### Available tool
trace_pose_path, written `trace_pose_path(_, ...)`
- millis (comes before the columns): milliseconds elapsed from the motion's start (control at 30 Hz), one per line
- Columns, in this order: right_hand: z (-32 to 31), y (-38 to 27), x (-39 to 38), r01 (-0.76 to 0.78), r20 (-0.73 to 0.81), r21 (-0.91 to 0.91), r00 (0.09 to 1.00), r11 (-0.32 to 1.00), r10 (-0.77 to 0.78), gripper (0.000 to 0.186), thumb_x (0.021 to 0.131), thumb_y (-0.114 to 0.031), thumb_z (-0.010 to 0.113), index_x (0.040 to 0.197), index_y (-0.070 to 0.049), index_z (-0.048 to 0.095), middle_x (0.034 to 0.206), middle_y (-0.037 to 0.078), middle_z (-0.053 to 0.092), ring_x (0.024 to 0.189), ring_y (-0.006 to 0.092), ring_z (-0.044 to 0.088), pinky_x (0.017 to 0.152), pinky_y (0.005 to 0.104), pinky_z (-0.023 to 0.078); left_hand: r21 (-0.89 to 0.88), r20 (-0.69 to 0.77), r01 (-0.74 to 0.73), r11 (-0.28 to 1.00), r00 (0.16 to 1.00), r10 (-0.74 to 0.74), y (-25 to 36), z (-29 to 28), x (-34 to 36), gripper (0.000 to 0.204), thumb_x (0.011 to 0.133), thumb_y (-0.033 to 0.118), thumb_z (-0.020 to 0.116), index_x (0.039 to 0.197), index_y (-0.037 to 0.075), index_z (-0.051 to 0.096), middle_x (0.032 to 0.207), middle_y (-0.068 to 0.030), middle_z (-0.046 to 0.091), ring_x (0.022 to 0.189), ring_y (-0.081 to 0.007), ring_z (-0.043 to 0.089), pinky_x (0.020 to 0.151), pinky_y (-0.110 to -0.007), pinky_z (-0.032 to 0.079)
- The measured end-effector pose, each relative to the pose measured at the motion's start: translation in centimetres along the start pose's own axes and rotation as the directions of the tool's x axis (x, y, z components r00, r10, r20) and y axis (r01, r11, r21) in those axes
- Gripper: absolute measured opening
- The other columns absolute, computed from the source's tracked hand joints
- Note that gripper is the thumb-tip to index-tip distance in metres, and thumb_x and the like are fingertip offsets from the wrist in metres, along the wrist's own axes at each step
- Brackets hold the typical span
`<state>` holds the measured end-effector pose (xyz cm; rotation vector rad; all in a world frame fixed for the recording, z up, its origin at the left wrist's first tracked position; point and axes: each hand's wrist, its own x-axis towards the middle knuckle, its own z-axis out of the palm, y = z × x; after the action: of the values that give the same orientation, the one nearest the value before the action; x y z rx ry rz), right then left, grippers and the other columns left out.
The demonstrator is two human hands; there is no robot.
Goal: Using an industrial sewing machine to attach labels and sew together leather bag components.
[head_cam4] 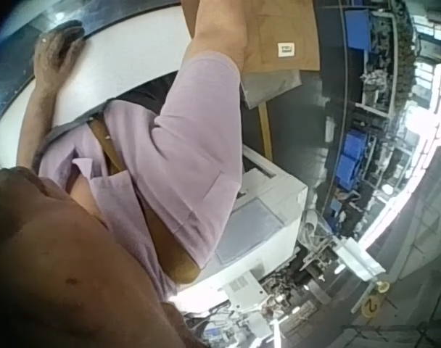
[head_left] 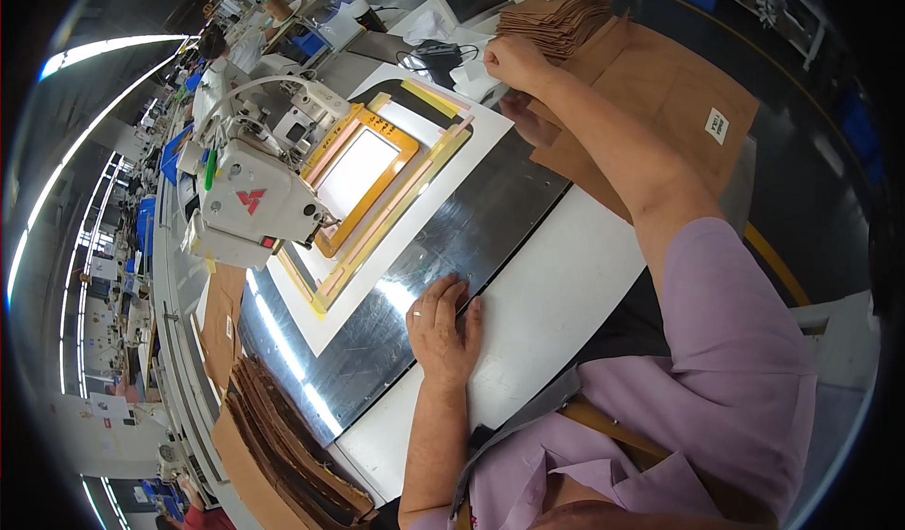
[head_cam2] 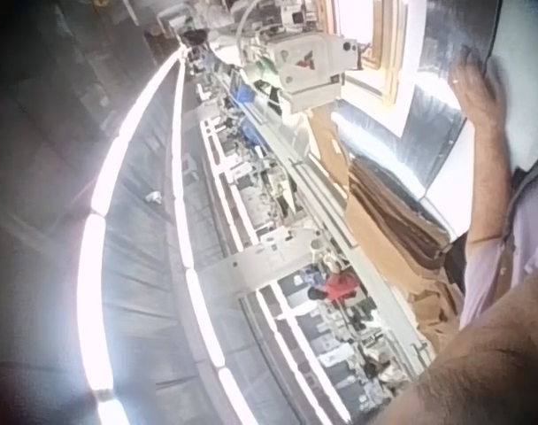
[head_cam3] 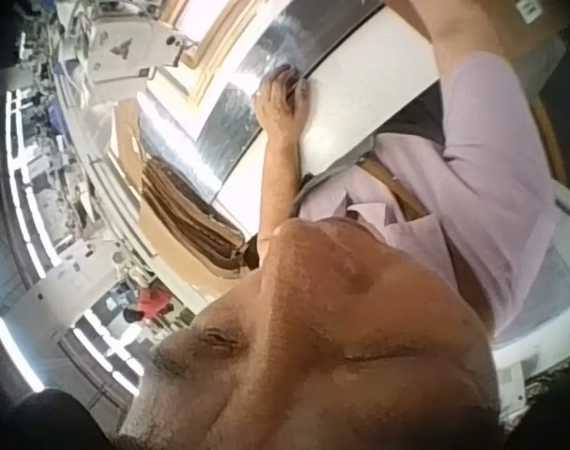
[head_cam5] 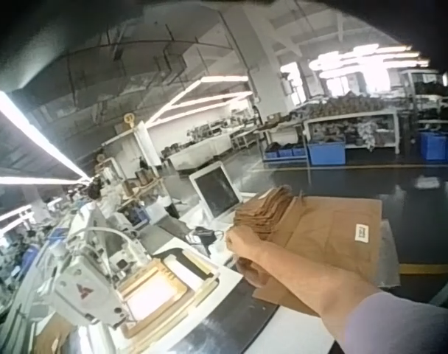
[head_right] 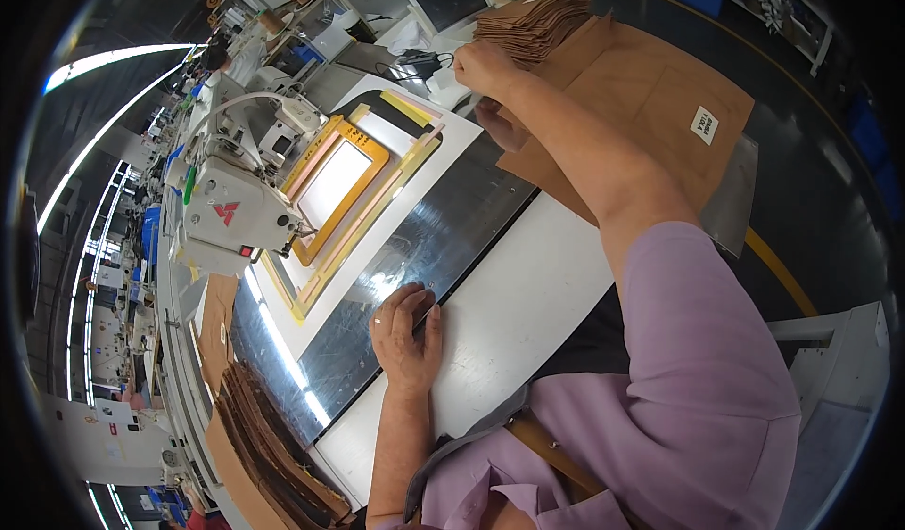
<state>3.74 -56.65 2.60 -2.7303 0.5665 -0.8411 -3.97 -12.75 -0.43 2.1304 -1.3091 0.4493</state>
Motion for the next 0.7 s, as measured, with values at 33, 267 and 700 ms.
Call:
trace_pose_path(33,-0.6,-1.1,-0.9,0.04,-0.045,0.102,0.998,0.994,-0.036,0.016,0.078,-0.011,0.068,0.087,-0.001,0.076,0.085,0.018,0.074,0.084,0.0313,0.074,0.076,0.0434,0.057,-0.031,-0.035,0.023,0.999,0.999,-0.025,0.0,-0.1,-0.2,0.025,0.087,0.014,0.074,0.109,0.005,0.068,0.118,-0.0127,0.07,0.108,-0.0313,0.066,0.092,-0.043,0.049)
trace_pose_path(267,-3.1,-10.7,-7.9,0.233,0.078,0.509,0.946,0.829,-0.314,0.013,0.081,-0.013,0.072,0.085,-0.001,0.073,0.081,0.012,0.072,0.075,0.0238,0.071,0.071,0.0346,0.056,-0.517,0.02,0.426,0.743,0.874,-0.486,-1.3,-0.3,4.5,0.049,0.092,0.025,0.078,0.129,-0.003,0.062,0.129,-0.0182,0.066,0.116,-0.0268,0.066,0.098,-0.038,0.053)
trace_pose_path(700,2.9,-19.1,-8.0,0.306,0.317,0.665,0.711,0.681,-0.628,0.029,0.09,-0.034,0.073,0.097,-0.006,0.075,0.098,0.012,0.074,0.097,0.0292,0.07,0.091,0.0396,0.051,-0.524,0.177,0.66,0.538,0.702,-0.69,-10.9,-1.8,5.8,0.02,0.096,0.018,0.074,0.102,-0.002,0.075,0.079,-0.0029,0.071,0.063,-0.0086,0.062,0.056,-0.025,0.053)
